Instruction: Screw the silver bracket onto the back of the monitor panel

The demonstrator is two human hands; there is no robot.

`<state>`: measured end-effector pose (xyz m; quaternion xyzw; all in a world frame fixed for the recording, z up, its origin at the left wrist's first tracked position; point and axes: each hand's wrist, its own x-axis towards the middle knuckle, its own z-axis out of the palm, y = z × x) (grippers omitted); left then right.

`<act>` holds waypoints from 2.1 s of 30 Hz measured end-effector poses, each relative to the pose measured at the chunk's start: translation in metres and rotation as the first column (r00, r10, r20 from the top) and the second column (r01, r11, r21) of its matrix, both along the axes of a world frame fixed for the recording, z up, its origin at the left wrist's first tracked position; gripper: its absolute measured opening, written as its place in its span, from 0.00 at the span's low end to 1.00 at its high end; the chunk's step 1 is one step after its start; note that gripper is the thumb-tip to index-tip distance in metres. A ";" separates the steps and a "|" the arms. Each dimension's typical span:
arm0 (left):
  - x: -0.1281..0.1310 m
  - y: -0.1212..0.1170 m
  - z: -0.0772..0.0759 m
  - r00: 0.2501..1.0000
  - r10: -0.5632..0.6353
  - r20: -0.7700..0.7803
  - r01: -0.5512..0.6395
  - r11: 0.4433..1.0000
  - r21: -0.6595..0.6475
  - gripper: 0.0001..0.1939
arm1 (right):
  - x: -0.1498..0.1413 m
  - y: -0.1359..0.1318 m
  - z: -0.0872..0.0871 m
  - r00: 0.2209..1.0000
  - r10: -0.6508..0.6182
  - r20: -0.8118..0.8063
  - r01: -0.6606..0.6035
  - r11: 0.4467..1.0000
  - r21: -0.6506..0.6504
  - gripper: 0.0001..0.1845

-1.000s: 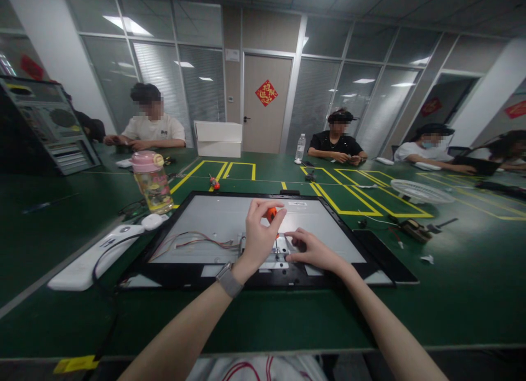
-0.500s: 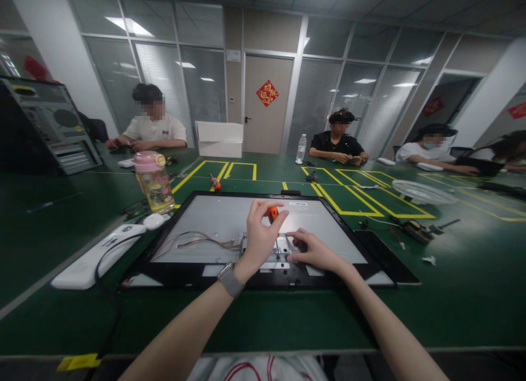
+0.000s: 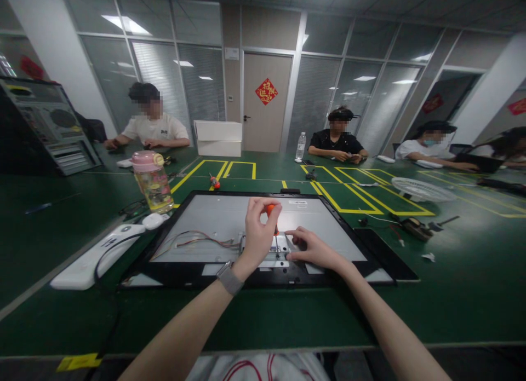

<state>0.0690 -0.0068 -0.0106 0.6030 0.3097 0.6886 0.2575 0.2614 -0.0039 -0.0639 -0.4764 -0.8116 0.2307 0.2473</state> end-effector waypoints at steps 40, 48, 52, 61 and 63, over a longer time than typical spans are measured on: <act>-0.001 -0.005 0.006 0.997 -0.080 0.008 0.080 0.993 -0.088 0.12 | 0.000 0.000 0.001 1.000 -0.009 0.008 0.009 1.000 -0.018 0.31; -0.001 -0.001 0.001 0.979 -0.205 0.013 0.205 0.973 -0.103 0.13 | 0.002 0.001 -0.001 1.000 -0.001 0.013 0.001 1.000 -0.007 0.31; 0.000 0.000 0.002 0.993 -0.092 -0.071 0.091 0.996 -0.009 0.07 | 0.001 0.001 -0.002 1.000 -0.003 0.009 0.003 1.000 0.002 0.30; -0.001 0.002 0.002 0.959 -0.284 0.001 0.281 0.947 -0.157 0.16 | 0.000 0.000 -0.001 1.000 -0.002 0.018 0.003 1.000 -0.009 0.31; -0.001 0.002 0.003 0.965 -0.260 -0.032 0.255 0.959 -0.122 0.13 | 0.001 0.000 -0.001 1.000 -0.005 0.018 0.005 1.000 -0.009 0.30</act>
